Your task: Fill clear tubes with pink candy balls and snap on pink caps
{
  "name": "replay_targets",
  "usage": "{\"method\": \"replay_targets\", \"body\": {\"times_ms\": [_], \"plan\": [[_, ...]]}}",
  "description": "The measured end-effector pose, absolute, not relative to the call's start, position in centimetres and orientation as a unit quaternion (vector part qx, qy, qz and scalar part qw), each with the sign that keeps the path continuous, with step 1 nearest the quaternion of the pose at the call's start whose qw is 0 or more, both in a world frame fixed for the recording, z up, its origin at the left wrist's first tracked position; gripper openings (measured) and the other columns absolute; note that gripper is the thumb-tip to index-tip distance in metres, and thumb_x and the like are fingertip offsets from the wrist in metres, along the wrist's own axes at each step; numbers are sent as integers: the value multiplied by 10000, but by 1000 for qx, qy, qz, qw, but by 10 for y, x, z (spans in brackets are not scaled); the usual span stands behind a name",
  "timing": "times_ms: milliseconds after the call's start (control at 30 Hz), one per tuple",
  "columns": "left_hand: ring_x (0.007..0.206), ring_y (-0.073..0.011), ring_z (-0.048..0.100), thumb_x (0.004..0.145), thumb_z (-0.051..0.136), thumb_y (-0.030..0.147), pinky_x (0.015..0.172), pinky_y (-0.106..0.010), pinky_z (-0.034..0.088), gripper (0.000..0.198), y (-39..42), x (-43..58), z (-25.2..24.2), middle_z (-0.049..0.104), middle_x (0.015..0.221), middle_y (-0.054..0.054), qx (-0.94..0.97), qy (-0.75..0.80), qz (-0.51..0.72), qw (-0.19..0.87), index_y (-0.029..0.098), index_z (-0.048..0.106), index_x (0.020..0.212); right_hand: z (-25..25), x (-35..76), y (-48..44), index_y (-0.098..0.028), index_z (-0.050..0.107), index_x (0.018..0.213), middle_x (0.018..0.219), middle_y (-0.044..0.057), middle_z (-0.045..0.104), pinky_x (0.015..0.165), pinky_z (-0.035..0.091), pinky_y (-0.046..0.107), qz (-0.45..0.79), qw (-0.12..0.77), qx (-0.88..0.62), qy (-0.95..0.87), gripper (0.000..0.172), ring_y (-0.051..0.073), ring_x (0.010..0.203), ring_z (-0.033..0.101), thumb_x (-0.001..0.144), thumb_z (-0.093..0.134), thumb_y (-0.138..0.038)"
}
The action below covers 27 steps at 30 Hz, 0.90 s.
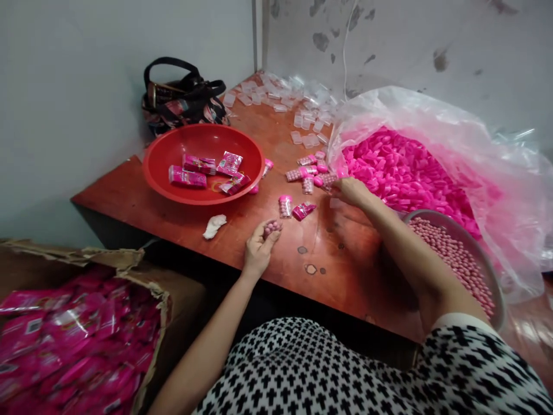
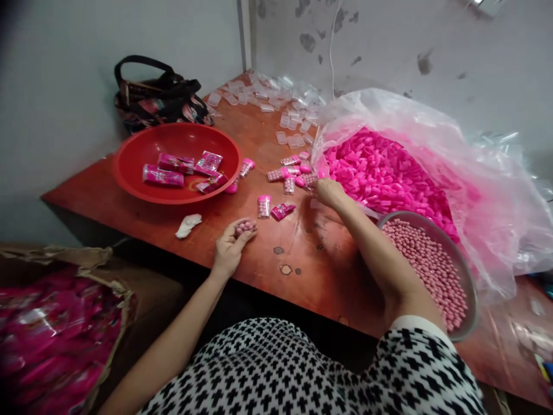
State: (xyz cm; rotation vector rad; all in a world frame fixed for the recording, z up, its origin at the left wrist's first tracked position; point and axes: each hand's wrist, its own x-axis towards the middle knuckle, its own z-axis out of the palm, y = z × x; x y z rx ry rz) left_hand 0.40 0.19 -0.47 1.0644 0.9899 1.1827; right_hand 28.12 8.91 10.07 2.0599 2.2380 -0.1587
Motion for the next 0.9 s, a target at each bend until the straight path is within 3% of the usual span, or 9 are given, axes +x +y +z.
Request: {"method": "replay_targets", "body": {"times_ms": [100, 200, 333, 500, 733, 900], "plan": [[995, -175, 640, 772, 642, 360, 938, -319, 489, 372, -1, 4, -7, 675, 1066, -97, 503, 436, 505, 549, 152, 581, 1075, 96, 268, 93, -155, 701, 947, 932, 74, 703, 730, 412, 273, -70, 57, 641, 762, 220, 204, 830, 617, 798, 552, -220], [963, -171, 647, 800, 606, 334, 901, -316, 500, 310, -3, 5, -5, 678, 1042, -89, 538, 440, 493, 524, 161, 574, 1055, 94, 254, 91, -163, 679, 1014, 958, 59, 695, 735, 419, 264, -132, 73, 600, 786, 277, 200, 841, 616, 756, 620, -244], [1028, -207, 624, 819, 586, 278, 965, -395, 459, 250, 1, 8, 2, 661, 1082, -86, 639, 471, 427, 434, 199, 565, 1056, 79, 239, 76, -185, 617, 1131, 1125, 83, 630, 768, 430, 275, -131, 70, 574, 805, 425, 225, 948, 599, 715, 667, -257], [1280, -288, 451, 799, 611, 203, 1124, -533, 215, 192, 13, 11, -3, 639, 1116, -130, 728, 492, 370, 303, 155, 550, 975, 59, 233, 59, -180, 674, 989, 1055, 81, 656, 827, 427, 299, -100, 24, 593, 799, 222, 222, 953, 603, 797, 586, -246], [1276, -313, 449, 800, 626, 229, 1106, -561, 221, 170, 12, 15, -6, 647, 1118, -131, 744, 499, 362, 256, 177, 572, 953, 60, 235, 27, -181, 674, 819, 1132, 97, 649, 874, 432, 358, -123, -117, 584, 794, 131, 237, 985, 606, 797, 561, -245], [1275, -319, 450, 731, 710, 228, 1112, -551, 226, 429, 16, 13, -8, 603, 1217, -153, 731, 504, 373, 270, 167, 562, 1128, 70, 235, -1, -180, 655, 779, 956, 60, 687, 741, 441, 296, -237, -212, 595, 738, 149, 188, 816, 610, 770, 591, -314]]}}
